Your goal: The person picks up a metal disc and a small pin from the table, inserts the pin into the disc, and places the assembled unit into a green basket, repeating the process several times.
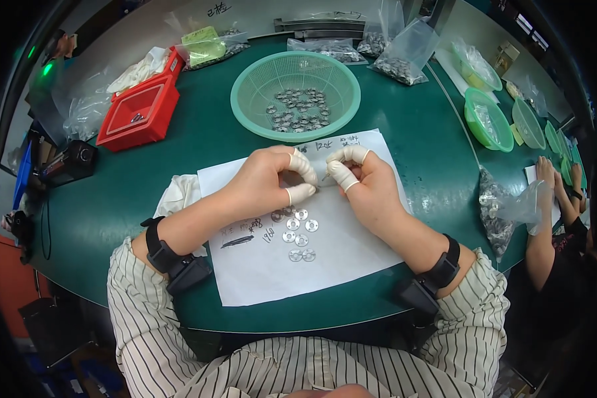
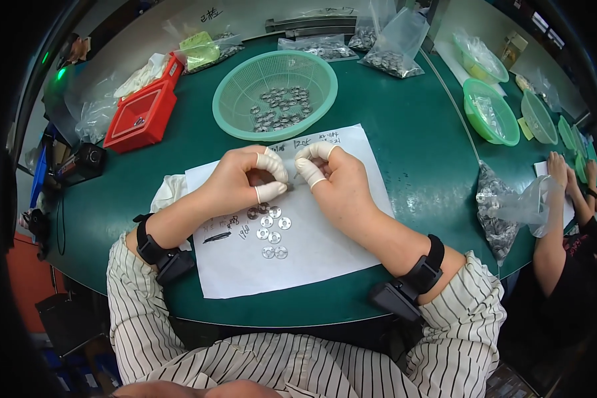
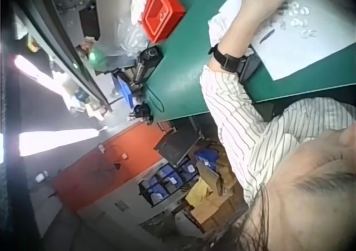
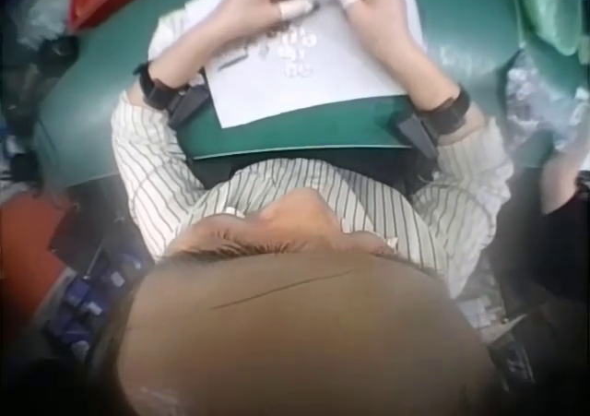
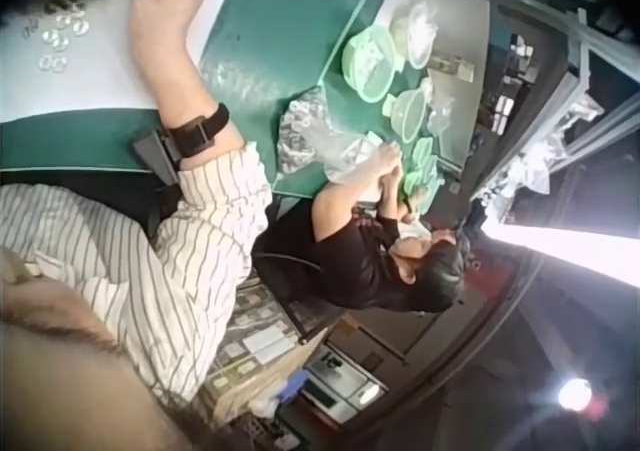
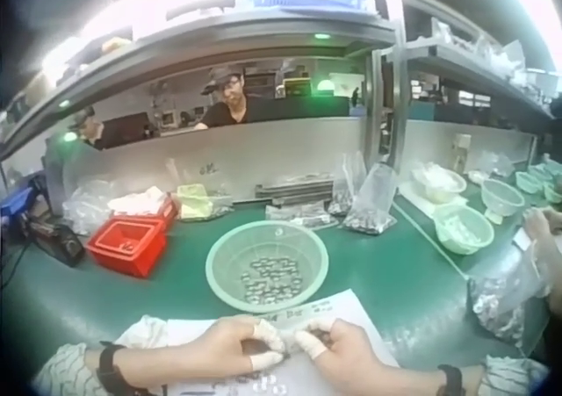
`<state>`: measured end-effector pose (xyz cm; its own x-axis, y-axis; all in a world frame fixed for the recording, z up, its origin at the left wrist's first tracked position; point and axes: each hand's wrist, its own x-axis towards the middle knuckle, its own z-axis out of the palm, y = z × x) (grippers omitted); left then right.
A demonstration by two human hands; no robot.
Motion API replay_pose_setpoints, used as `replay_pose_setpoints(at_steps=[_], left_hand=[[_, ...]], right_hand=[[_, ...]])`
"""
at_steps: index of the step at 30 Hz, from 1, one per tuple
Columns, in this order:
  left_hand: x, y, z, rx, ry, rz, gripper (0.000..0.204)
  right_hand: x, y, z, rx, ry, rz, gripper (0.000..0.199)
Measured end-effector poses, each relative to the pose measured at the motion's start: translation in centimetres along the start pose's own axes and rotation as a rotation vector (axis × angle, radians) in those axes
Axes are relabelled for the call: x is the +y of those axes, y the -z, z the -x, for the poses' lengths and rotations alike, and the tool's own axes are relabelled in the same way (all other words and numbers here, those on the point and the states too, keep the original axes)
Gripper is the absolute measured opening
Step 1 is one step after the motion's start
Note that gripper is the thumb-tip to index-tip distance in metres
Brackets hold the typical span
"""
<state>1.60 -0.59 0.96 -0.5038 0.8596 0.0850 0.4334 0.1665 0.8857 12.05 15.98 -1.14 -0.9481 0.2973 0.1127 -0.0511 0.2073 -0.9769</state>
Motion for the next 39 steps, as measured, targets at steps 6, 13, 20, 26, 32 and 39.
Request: replay_pose_setpoints(at_steps=[6, 13, 20, 26, 32, 39], left_hand=[[-0.7, 0.5, -0.1, -0.104, -0.174, -0.143, 0.012], [-1.4, 0.6, -0.3, -0.079, -0.230, -0.280, 0.014], [-1.7, 0.5, -0.2, -0.073, -0.240, -0.240, 0.013], [-2.1, 0.5, -0.2, -0.057, -0.244, -0.196, 0.010], [-2.0, 0.7, -0.3, -0.074, -0.248, -0.265, 0.013], [-2.4, 0.7, -0.3, -0.079, -0.257, -0.211, 0.014]], right_hand=[[0.0, 0.0, 0.1, -0.019, -0.001, 0.064, 0.012], [0.8, 0.1, 0.2, -0.076, 0.066, 0.169, 0.012], [0.5, 0.0, 0.4, -0.120, 0.113, 0.302, 0.011], [-0.1, -0.5, 0.5, -0.106, 0.275, 0.386, 0.008], [-0.4, -0.7, 0.2, -0.125, 0.435, 0.534, 0.010], [-0.2, -0.6, 0.3, -0.136, 0.423, 0.499, 0.008]])
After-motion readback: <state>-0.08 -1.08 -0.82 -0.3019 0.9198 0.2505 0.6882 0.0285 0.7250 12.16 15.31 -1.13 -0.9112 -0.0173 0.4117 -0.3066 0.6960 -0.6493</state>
